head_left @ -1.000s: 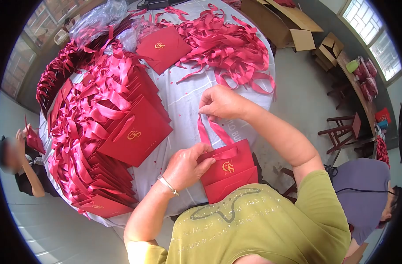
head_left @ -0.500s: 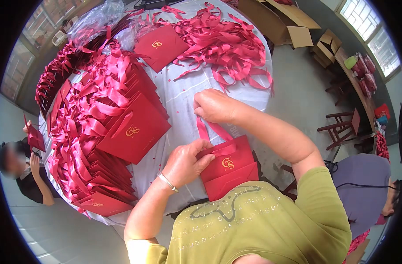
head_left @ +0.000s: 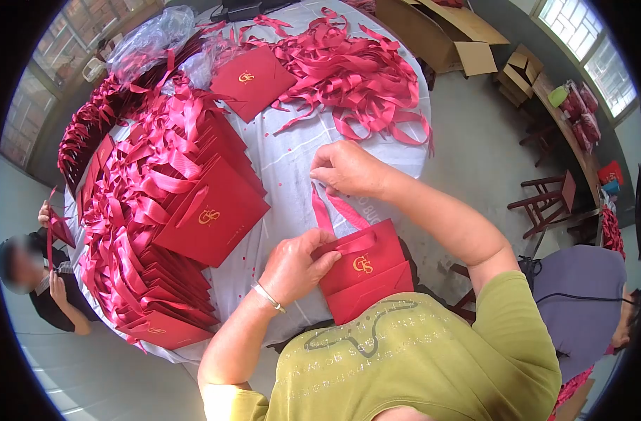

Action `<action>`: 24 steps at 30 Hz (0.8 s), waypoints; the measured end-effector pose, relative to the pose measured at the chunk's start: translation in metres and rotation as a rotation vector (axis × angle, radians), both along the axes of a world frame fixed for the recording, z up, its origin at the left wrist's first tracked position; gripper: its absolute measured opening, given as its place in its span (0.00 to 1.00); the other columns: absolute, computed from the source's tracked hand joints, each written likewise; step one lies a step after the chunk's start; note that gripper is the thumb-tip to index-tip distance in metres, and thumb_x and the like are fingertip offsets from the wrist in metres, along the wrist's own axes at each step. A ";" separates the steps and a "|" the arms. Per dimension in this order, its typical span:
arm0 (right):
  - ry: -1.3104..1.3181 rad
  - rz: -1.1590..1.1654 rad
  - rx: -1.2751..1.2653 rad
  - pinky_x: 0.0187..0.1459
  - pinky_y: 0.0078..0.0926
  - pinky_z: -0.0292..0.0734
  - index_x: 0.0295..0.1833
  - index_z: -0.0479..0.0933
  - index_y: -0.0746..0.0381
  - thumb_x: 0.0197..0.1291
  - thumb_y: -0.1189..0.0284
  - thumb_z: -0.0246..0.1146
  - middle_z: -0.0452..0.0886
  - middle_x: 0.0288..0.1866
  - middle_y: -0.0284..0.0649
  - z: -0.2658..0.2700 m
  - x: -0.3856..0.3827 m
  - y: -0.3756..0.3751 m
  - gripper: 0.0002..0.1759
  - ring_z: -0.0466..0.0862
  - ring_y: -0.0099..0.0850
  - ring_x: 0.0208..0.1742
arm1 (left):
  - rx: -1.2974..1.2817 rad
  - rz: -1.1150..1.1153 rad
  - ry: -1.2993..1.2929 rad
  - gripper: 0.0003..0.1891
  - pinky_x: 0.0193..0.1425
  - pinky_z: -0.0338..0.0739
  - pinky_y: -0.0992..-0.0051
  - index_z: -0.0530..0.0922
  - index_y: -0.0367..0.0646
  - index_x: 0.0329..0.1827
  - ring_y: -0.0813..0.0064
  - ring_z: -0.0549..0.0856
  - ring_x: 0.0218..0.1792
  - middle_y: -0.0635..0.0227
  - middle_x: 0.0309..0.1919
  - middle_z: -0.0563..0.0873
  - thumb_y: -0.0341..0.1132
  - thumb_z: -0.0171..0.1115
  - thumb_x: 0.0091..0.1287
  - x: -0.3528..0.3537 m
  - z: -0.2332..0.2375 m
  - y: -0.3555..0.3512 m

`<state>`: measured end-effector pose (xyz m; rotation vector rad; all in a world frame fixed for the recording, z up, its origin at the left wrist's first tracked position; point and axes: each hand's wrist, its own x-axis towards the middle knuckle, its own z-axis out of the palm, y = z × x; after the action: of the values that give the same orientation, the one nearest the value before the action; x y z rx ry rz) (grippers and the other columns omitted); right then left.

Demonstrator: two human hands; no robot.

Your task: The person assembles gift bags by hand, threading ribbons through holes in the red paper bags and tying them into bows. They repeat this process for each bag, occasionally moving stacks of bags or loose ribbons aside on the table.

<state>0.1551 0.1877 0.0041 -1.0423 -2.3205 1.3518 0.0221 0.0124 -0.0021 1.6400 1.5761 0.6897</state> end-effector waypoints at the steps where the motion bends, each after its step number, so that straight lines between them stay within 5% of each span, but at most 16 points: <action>1: 0.023 -0.022 0.019 0.27 0.29 0.78 0.39 0.82 0.69 0.63 0.71 0.65 0.84 0.25 0.40 -0.001 0.000 0.000 0.10 0.84 0.26 0.23 | 0.001 0.002 0.001 0.14 0.43 0.80 0.58 0.81 0.40 0.47 0.48 0.86 0.40 0.50 0.35 0.87 0.38 0.69 0.63 0.000 0.000 0.000; 7: -0.024 0.042 0.286 0.38 0.34 0.81 0.36 0.84 0.68 0.57 0.66 0.70 0.86 0.29 0.47 -0.008 -0.001 -0.002 0.14 0.87 0.37 0.31 | -0.014 -0.003 0.013 0.14 0.43 0.80 0.58 0.81 0.40 0.47 0.48 0.86 0.40 0.50 0.36 0.87 0.38 0.69 0.64 0.000 -0.001 0.000; 9: -0.049 0.049 0.300 0.41 0.35 0.81 0.36 0.84 0.67 0.54 0.66 0.71 0.86 0.31 0.49 -0.006 -0.004 -0.004 0.14 0.87 0.39 0.34 | 0.092 -0.021 0.017 0.15 0.31 0.76 0.74 0.81 0.36 0.48 0.77 0.79 0.21 0.59 0.26 0.85 0.35 0.71 0.64 0.000 -0.005 -0.001; 16: -0.074 0.063 0.316 0.45 0.42 0.82 0.31 0.85 0.64 0.46 0.69 0.72 0.86 0.33 0.50 -0.008 -0.004 -0.002 0.10 0.87 0.47 0.40 | 0.094 -0.038 0.056 0.15 0.31 0.76 0.72 0.81 0.38 0.49 0.73 0.79 0.20 0.56 0.26 0.84 0.36 0.71 0.64 0.000 -0.003 -0.002; 21: -0.155 0.054 0.362 0.46 0.42 0.82 0.32 0.85 0.65 0.46 0.73 0.70 0.86 0.34 0.51 -0.002 -0.008 -0.006 0.08 0.87 0.48 0.41 | 0.114 -0.035 0.013 0.14 0.30 0.75 0.77 0.82 0.37 0.47 0.82 0.76 0.21 0.63 0.26 0.85 0.34 0.72 0.62 0.002 -0.002 -0.003; 22: -0.175 0.059 0.346 0.46 0.41 0.82 0.34 0.85 0.67 0.46 0.73 0.69 0.86 0.35 0.52 -0.001 -0.008 -0.006 0.10 0.87 0.48 0.42 | 0.109 -0.037 0.013 0.14 0.30 0.75 0.77 0.82 0.37 0.47 0.82 0.76 0.21 0.63 0.26 0.85 0.34 0.72 0.62 0.002 -0.001 -0.003; 24: -0.177 0.050 0.349 0.46 0.41 0.82 0.34 0.85 0.67 0.46 0.74 0.68 0.86 0.35 0.52 -0.002 -0.008 -0.007 0.10 0.87 0.47 0.42 | -0.006 -0.020 -0.044 0.15 0.44 0.81 0.61 0.82 0.39 0.47 0.49 0.87 0.39 0.52 0.36 0.88 0.38 0.70 0.62 0.002 0.000 -0.002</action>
<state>0.1469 0.1804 0.0026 -1.0307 -2.6012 0.8512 0.0239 0.0101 -0.0019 1.6236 1.5278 0.7055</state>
